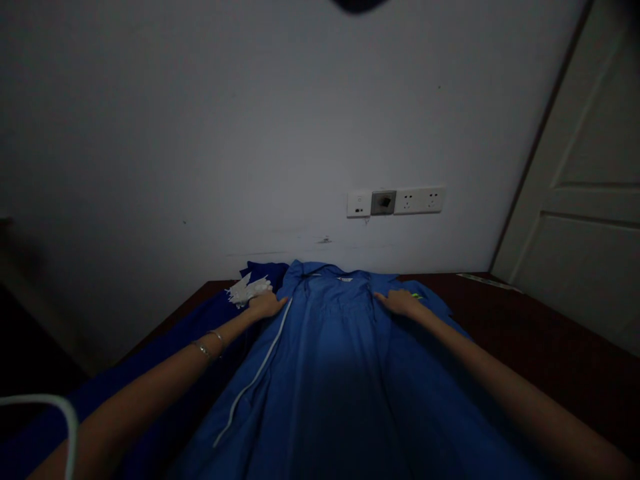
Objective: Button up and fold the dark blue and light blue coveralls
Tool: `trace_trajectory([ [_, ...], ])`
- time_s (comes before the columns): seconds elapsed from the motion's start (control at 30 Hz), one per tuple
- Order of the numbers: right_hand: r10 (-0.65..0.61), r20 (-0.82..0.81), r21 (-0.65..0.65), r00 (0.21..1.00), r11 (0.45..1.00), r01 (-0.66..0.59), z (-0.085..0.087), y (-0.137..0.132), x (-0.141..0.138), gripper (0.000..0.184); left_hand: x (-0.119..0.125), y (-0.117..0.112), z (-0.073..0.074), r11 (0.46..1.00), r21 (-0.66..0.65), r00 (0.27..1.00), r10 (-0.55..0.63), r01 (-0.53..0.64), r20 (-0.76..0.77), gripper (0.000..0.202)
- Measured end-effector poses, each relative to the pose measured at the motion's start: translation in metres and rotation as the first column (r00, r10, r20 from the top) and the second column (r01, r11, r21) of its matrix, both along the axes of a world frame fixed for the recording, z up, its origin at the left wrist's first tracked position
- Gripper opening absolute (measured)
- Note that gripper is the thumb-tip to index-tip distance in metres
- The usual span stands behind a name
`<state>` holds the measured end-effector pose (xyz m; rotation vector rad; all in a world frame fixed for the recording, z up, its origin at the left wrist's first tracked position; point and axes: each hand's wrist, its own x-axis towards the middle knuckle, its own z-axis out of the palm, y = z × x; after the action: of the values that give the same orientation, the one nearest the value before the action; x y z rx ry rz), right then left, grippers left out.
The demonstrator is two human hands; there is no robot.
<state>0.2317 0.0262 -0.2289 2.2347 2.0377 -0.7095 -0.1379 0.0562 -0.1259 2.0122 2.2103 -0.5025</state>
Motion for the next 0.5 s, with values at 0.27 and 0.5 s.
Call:
trace_trajectory([
  [0.27, -0.187, -0.040, 0.114, 0.982, 0.975, 0.191, -0.019, 0.008, -0.035, 0.063, -0.012, -0.036, 0.005, 0.990, -0.126, 0.986, 0.082, -0.063, 0.147, 0.083],
  [0.5, -0.279, 0.001, 0.135, 0.960, 0.952, 0.276, -0.025, 0.008, -0.030, 0.069, -0.031, -0.071, 0.027, 0.940, -0.278, 0.900, 0.286, -0.197, 0.330, 0.071],
])
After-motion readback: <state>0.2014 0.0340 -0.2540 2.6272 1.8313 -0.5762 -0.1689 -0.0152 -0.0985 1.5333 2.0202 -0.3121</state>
